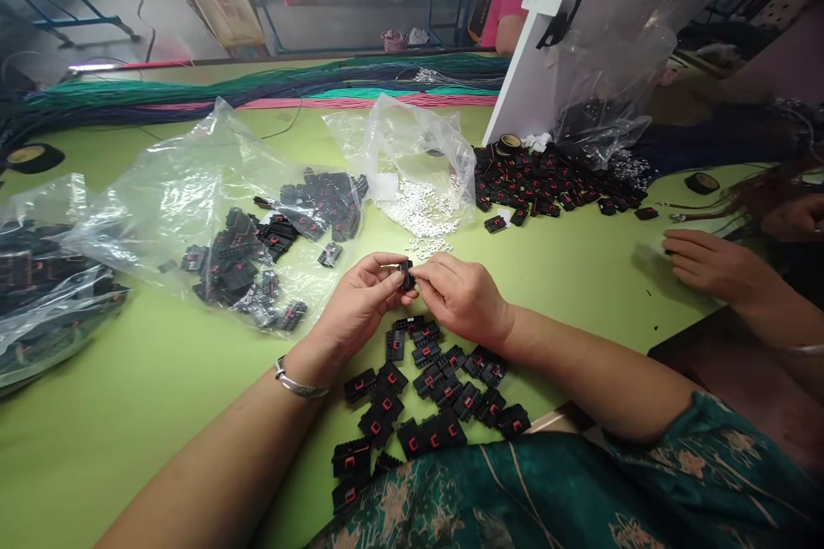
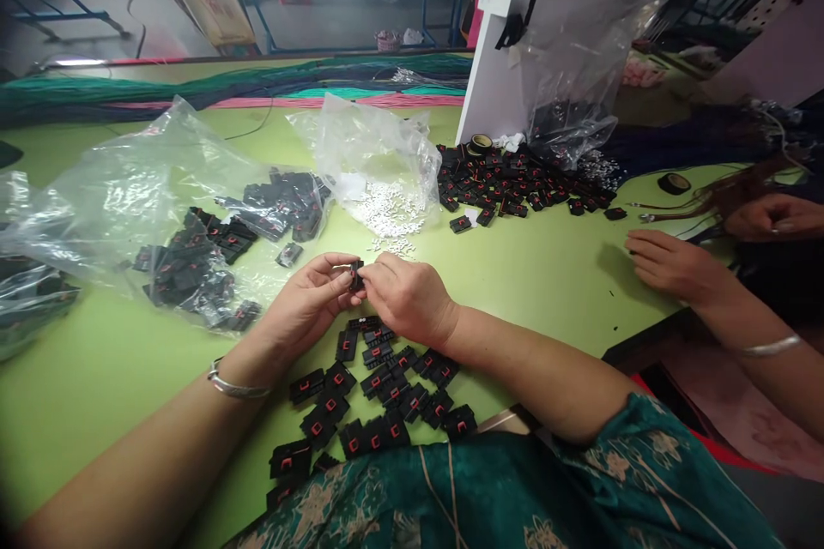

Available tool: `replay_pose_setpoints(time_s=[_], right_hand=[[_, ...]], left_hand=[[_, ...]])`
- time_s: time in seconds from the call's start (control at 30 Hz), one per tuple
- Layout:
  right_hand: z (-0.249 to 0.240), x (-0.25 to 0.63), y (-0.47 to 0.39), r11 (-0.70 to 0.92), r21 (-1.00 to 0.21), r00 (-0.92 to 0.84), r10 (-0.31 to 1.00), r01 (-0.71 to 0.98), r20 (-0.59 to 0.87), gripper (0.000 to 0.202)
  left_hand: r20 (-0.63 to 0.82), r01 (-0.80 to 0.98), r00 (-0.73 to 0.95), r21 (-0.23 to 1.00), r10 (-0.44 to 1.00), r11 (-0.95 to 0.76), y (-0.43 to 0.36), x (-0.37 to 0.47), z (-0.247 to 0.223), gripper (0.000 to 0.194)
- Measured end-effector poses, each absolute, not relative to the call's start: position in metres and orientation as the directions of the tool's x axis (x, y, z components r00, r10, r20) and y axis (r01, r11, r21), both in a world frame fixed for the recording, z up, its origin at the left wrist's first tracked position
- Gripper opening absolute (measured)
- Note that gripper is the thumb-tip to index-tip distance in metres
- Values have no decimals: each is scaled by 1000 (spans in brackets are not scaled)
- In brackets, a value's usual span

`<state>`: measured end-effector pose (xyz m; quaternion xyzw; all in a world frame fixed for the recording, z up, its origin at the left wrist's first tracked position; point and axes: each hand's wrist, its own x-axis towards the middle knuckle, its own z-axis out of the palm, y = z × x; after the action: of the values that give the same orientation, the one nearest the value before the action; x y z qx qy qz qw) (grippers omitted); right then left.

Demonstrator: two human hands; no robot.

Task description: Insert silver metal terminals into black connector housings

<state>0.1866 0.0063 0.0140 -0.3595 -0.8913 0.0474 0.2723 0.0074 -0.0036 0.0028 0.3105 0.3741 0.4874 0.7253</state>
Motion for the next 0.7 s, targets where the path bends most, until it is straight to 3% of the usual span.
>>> replay_pose_setpoints(time_s=[0.2, 0.33, 0.43, 0.5, 0.6, 0.7], right_hand=[[15, 183, 0, 731, -273, -609, 676, 625, 415, 31], [13, 183, -1, 721, -507, -536, 691, 472, 484, 40], [15, 185, 1, 547, -756, -376, 826, 360, 419, 48], [18, 185, 4, 380, -867, -281, 913, 323, 295, 40], [23, 183, 8, 208, -939, -253, 958, 274, 139, 14], [27, 182, 10, 119, -964, -264, 963, 239, 54, 10]], left_hand=[[-216, -509, 215, 808, 952, 298, -3, 6, 6, 34], [-188, -516, 194, 815, 963, 263, -2, 3, 11, 36], [-183, -497, 215, 825, 959, 269, -3, 3, 13, 34], [-188, -475, 228, 835, 955, 278, -4, 4, 12, 35], [-188, -418, 227, 867, 956, 270, -6, 6, 8, 38], [-185, -348, 223, 902, 957, 256, -6, 7, 3, 36]])
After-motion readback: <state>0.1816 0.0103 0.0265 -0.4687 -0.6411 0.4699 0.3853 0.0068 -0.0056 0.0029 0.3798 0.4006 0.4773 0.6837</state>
